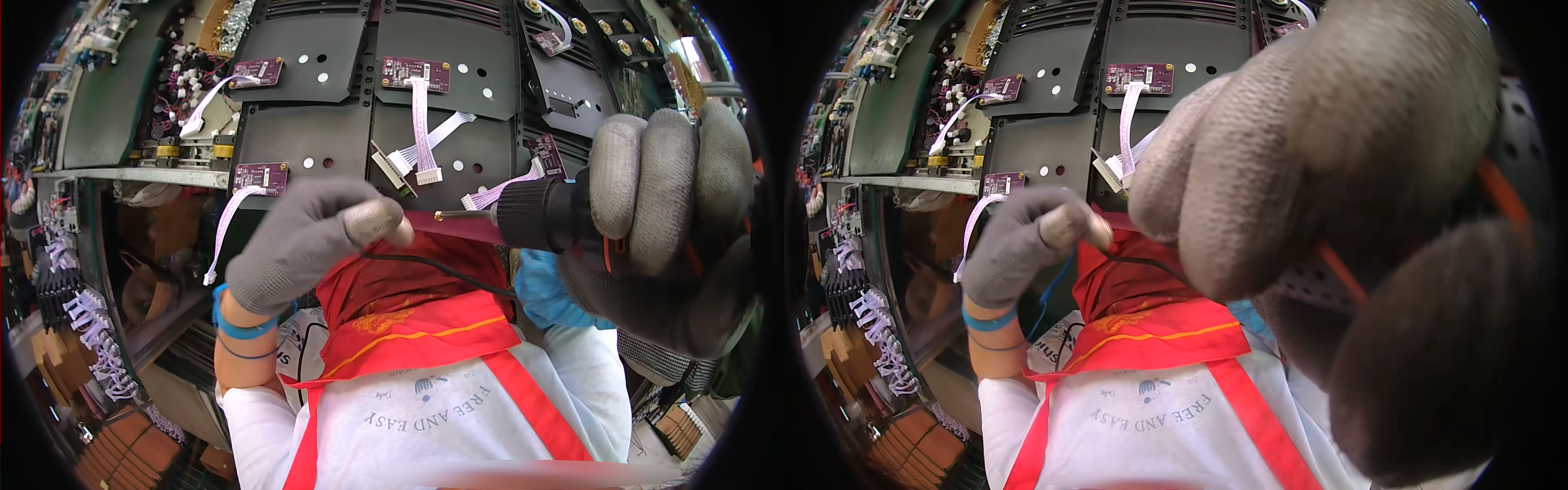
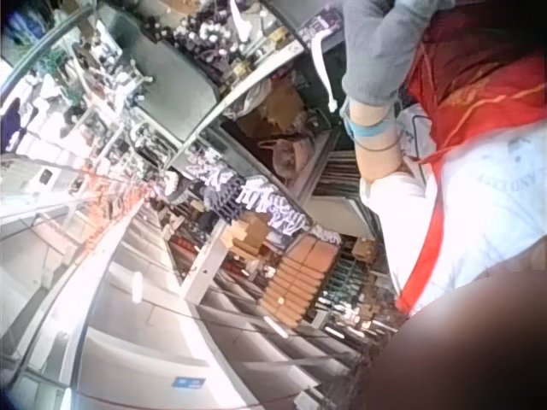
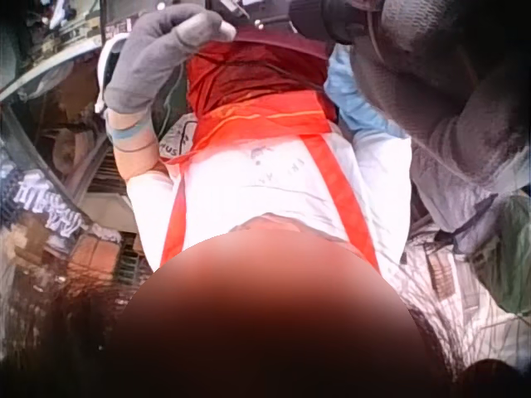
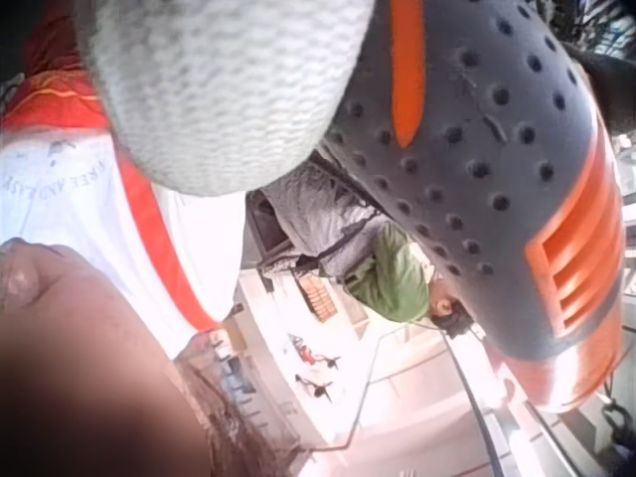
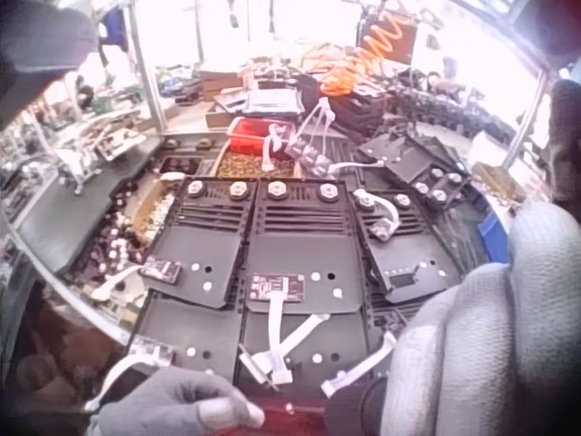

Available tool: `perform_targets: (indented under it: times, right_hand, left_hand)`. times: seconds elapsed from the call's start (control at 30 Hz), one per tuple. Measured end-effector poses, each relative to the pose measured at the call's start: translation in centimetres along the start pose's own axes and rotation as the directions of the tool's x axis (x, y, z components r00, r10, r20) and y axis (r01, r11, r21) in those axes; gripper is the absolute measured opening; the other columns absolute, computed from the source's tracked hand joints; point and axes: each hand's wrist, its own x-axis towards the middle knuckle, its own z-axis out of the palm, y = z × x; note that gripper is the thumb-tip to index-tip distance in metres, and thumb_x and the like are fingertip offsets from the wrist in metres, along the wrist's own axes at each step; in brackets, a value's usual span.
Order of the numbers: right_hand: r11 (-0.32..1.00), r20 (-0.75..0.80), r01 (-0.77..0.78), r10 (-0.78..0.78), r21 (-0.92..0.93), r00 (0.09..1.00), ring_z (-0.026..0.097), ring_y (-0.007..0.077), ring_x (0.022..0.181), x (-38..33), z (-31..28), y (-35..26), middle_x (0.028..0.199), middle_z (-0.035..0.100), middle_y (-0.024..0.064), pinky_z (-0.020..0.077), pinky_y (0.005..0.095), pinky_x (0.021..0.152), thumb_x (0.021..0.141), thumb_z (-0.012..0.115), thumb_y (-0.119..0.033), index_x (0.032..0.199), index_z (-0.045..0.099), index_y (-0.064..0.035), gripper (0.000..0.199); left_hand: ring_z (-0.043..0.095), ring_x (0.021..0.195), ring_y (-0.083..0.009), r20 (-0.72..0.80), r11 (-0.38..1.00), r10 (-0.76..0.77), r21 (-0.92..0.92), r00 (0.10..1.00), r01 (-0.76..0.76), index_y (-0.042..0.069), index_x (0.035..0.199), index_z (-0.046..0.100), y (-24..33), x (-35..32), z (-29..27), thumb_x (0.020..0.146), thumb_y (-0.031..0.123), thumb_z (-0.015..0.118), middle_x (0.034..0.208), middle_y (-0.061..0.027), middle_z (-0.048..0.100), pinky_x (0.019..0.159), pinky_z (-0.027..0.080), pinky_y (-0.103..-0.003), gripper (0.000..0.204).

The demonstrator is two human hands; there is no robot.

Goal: Assembling electronic components and wiring into the housing of a welding machine using a power drill.

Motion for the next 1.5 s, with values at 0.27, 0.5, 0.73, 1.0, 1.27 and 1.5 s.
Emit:
perform_targets:
  times: [0.27, 0.5, 0.73, 1.0, 1.27, 1.5]
  right_hand:
    - [1.000, -0.011, 0.002, -0.003, -0.027, 1.000, 0.036, 0.0148, 0.062, 0.0, -0.7, -0.1, 0.065, 0.041, 0.0013, 0.0370, 0.0309, 0.059, 0.092, 0.046, -0.021, 0.102, 0.046, -0.0055, 0.019]
    - [0.999, -0.009, -0.018, 0.018, -0.044, 1.000, 0.036, 0.0151, 0.061, -0.1, -0.9, 0.6, 0.065, 0.040, 0.0017, 0.0369, 0.0314, 0.058, 0.093, 0.045, -0.021, 0.104, 0.047, -0.0044, 0.020]
    - [0.994, 0.060, -0.047, 0.054, -0.101, 0.997, 0.036, 0.0154, 0.060, 0.5, -0.4, 2.8, 0.064, 0.040, 0.0021, 0.0367, 0.0320, 0.058, 0.093, 0.043, -0.020, 0.105, 0.047, -0.0033, 0.021]
    - [0.983, 0.171, -0.006, 0.038, -0.185, 0.984, 0.036, 0.0157, 0.059, 1.9, -0.6, 5.4, 0.064, 0.040, 0.0025, 0.0366, 0.0326, 0.057, 0.094, 0.042, -0.020, 0.107, 0.049, -0.0021, 0.023]
    - [0.972, 0.231, 0.013, 0.043, -0.234, 0.972, 0.036, 0.0161, 0.058, 2.4, -0.9, 6.2, 0.063, 0.040, 0.0030, 0.0365, 0.0333, 0.056, 0.095, 0.040, -0.020, 0.110, 0.050, -0.0009, 0.026]
    - [0.967, 0.257, 0.025, 0.043, -0.254, 0.965, 0.036, 0.0164, 0.057, 2.3, -0.9, 6.7, 0.063, 0.040, 0.0033, 0.0364, 0.0338, 0.055, 0.096, 0.039, -0.019, 0.111, 0.051, 0.0002, 0.028]
  left_hand:
    - [0.061, 0.074, -0.0140, 0.016, 0.773, 0.036, 0.633, 0.999, -0.038, -0.003, 0.103, 0.066, 2.7, 5.6, -1.5, 0.077, 0.009, 0.073, 0.086, -0.0106, 0.067, 0.070, 0.048, -0.028, 0.030]
    - [0.061, 0.071, -0.0248, -0.028, 0.538, 0.239, 0.836, 0.971, -0.109, 0.002, 0.095, 0.067, 0.7, 1.9, -0.2, 0.074, 0.014, 0.076, 0.080, -0.0131, 0.062, 0.063, 0.047, -0.033, 0.025]
    - [0.059, 0.062, -0.0261, -0.291, 0.651, 0.583, 0.726, 0.758, -0.221, 0.005, 0.091, 0.066, -5.7, 2.9, 2.4, 0.076, 0.015, 0.076, 0.073, -0.0104, 0.060, 0.056, 0.045, -0.033, 0.020]
    - [0.058, 0.063, -0.0243, -0.224, 0.498, 0.669, 0.843, 0.709, -0.203, 0.010, 0.090, 0.066, -6.4, 2.9, 1.8, 0.077, 0.018, 0.073, 0.072, -0.0065, 0.058, 0.054, 0.044, -0.034, 0.017]
    - [0.061, 0.066, -0.0242, -0.237, 0.500, 0.685, 0.841, 0.689, -0.207, 0.012, 0.090, 0.066, -7.0, 3.0, 1.8, 0.078, 0.020, 0.072, 0.076, -0.0056, 0.061, 0.057, 0.046, -0.034, 0.016]
    - [0.053, 0.058, -0.0221, -0.217, 0.492, 0.726, 0.828, 0.653, -0.271, 0.007, 0.095, 0.068, -7.5, 3.4, 1.8, 0.072, 0.015, 0.077, 0.069, -0.0084, 0.054, 0.054, 0.042, -0.032, 0.026]
